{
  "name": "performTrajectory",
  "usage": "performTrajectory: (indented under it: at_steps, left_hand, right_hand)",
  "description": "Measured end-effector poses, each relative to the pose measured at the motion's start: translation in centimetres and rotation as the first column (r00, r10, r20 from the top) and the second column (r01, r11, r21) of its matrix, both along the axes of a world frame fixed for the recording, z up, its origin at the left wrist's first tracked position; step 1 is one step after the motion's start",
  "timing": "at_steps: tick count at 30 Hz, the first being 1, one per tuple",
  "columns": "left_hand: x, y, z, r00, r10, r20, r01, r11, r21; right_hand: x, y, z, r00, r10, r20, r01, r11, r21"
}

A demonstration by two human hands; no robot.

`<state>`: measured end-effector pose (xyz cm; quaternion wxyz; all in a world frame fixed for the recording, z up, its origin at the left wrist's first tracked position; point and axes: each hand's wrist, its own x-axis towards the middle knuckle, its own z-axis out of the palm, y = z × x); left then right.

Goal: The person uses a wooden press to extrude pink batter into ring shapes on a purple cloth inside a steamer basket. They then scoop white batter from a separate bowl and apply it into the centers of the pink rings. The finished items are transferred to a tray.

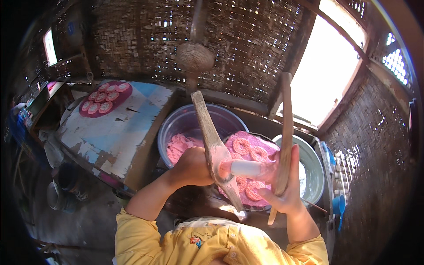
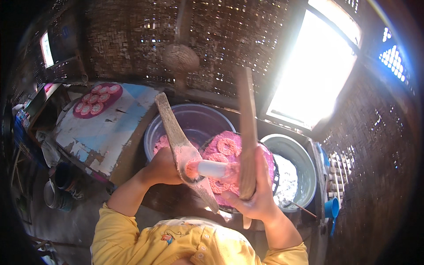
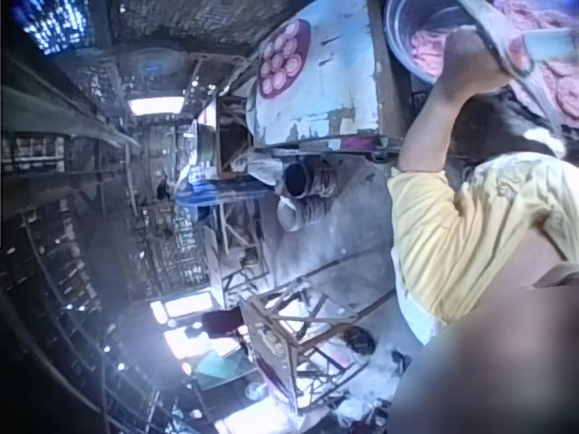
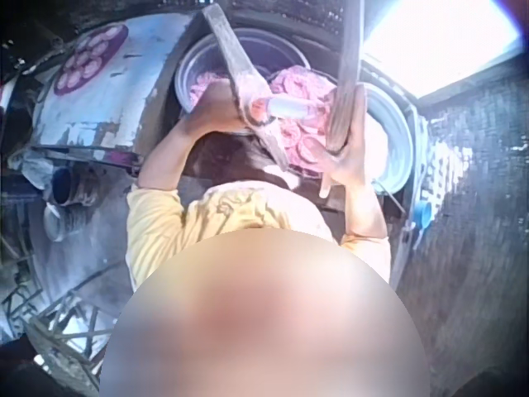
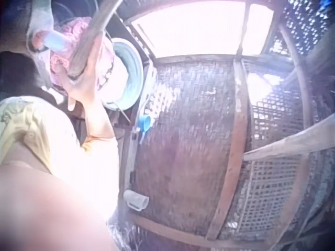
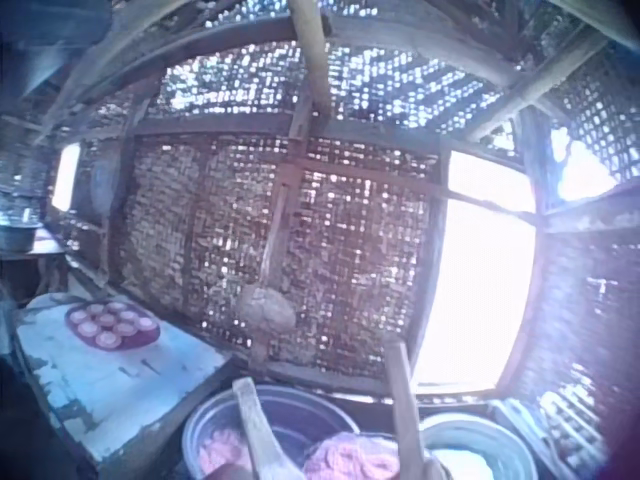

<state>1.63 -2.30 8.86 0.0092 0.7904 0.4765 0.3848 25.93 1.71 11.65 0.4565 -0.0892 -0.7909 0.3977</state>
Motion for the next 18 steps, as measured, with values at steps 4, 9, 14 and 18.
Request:
performTrajectory:
  at_steps: [4,9,14,18]
  left_hand:
    - [3.6,1.4,-0.5,1.0,-0.01,-0.023,0.009,1.0,-0.025]
    - [8.1,2.3,-1.0,0.993,-0.033,-0.112,-0.001,0.958,-0.287]
    - [11.8,4.2,-2.6,0.992,-0.114,-0.049,0.084,0.906,-0.414]
    - [14.4,6.0,-4.9,0.992,-0.111,-0.058,0.08,0.919,-0.385]
  right_hand:
    - [3.6,0.6,1.3,0.958,-0.218,0.186,0.105,0.871,0.48]
    - [7.0,0.0,0.9,0.919,-0.314,0.239,0.155,0.844,0.514]
    - [9.5,0.9,-1.6,0.901,-0.364,0.236,0.22,0.853,0.474]
    - [11.2,2.4,-2.9,0.898,-0.363,0.25,0.233,0.872,0.431]
